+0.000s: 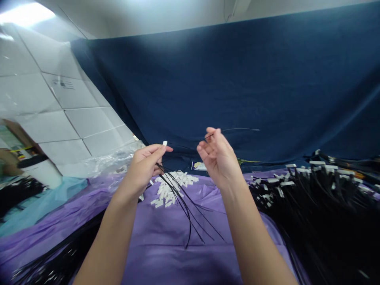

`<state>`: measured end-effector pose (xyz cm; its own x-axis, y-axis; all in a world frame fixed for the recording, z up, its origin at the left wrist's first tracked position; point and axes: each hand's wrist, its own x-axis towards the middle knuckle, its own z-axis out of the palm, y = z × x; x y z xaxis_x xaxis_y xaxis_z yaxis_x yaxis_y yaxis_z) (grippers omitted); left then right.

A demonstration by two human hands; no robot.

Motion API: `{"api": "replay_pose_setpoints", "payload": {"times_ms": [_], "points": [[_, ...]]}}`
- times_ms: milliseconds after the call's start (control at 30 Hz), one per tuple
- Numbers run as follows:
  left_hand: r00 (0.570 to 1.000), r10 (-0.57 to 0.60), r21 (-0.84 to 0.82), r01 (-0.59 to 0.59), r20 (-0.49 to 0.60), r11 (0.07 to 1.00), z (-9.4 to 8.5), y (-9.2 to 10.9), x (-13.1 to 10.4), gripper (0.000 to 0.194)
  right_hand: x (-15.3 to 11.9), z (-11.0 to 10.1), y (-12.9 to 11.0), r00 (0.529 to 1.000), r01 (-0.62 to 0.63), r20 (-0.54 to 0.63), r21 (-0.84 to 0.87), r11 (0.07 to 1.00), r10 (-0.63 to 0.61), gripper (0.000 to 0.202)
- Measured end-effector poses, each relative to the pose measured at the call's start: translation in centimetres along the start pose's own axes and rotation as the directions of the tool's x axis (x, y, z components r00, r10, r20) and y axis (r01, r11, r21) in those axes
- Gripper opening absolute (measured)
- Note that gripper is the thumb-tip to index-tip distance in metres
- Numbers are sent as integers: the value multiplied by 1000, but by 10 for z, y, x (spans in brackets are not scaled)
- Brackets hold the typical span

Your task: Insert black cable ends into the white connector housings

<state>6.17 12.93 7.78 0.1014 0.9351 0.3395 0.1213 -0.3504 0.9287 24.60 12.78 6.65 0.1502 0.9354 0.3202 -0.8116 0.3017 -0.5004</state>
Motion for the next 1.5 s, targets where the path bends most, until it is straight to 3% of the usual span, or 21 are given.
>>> {"api": "replay_pose_setpoints", "payload": {"times_ms": [100, 200, 267, 333, 433, 500, 600, 700, 833, 1000, 1133, 1267, 1333, 1400, 1500], "points": [[999, -33, -36, 33, 9, 999, 2, 3, -1, 28, 4, 2, -9, 974, 174, -180, 211, 962, -136, 16], [999, -38, -56, 40, 27, 998, 4, 4, -2, 29, -3, 5, -20, 979, 156, -165, 252, 955, -117, 16], [999, -27, -64, 29, 39, 998, 5, 4, -2, 29, -11, 8, -22, 992, 102, -81, 92, 991, -94, 17], [999, -23, -82, 27, 46, 996, 4, 5, -2, 28, -19, 11, -19, 994, 108, 15, -183, 977, -107, 13], [996, -34, -126, 44, 79, 991, 3, 8, -4, 27, -28, 17, -9, 979, 194, 160, -542, 817, -126, 12], [991, -33, -168, 56, 132, 984, 2, 11, -6, 26, -32, 21, -3, 965, 256, 217, -660, 706, -147, 18], [972, -21, -232, 77, 236, 970, 2, 15, -9, 26, -36, 26, 1, 948, 319, 246, -718, 618, -203, 20], [956, -28, -267, 110, 293, 958, 3, 18, -12, 25, -39, 28, -1, 947, 319, 226, -733, 601, -228, 21], [946, -29, -289, 128, 323, 949, 3, 20, -14, 26, -40, 29, -3, 949, 313, 218, -746, 588, -229, 20], [947, -16, -298, 118, 322, 947, 3, 20, -16, 26, -42, 29, -3, 920, 378, 262, -786, 489, -291, 17], [948, -9, -292, 107, 318, 950, 2, 21, -16, 26, -43, 26, -3, 833, 524, 395, -790, 319, -388, 10], [949, -15, -274, 106, 314, 956, 2, 21, -16, 27, -43, 25, -9, 615, 717, 671, -695, -61, -415, 8], [949, -22, -261, 109, 315, 959, 2, 21, -16, 28, -44, 26, -12, 525, 760, 755, -624, -181, -393, 10], [946, -24, -255, 112, 322, 960, 2, 21, -16, 28, -44, 25, -14, 490, 767, 783, -596, -238, -382, 11], [945, -27, -253, 115, 326, 961, 2, 22, -16, 28, -43, 24, -14, 499, 740, 785, -606, -291, -366, 10]]}}
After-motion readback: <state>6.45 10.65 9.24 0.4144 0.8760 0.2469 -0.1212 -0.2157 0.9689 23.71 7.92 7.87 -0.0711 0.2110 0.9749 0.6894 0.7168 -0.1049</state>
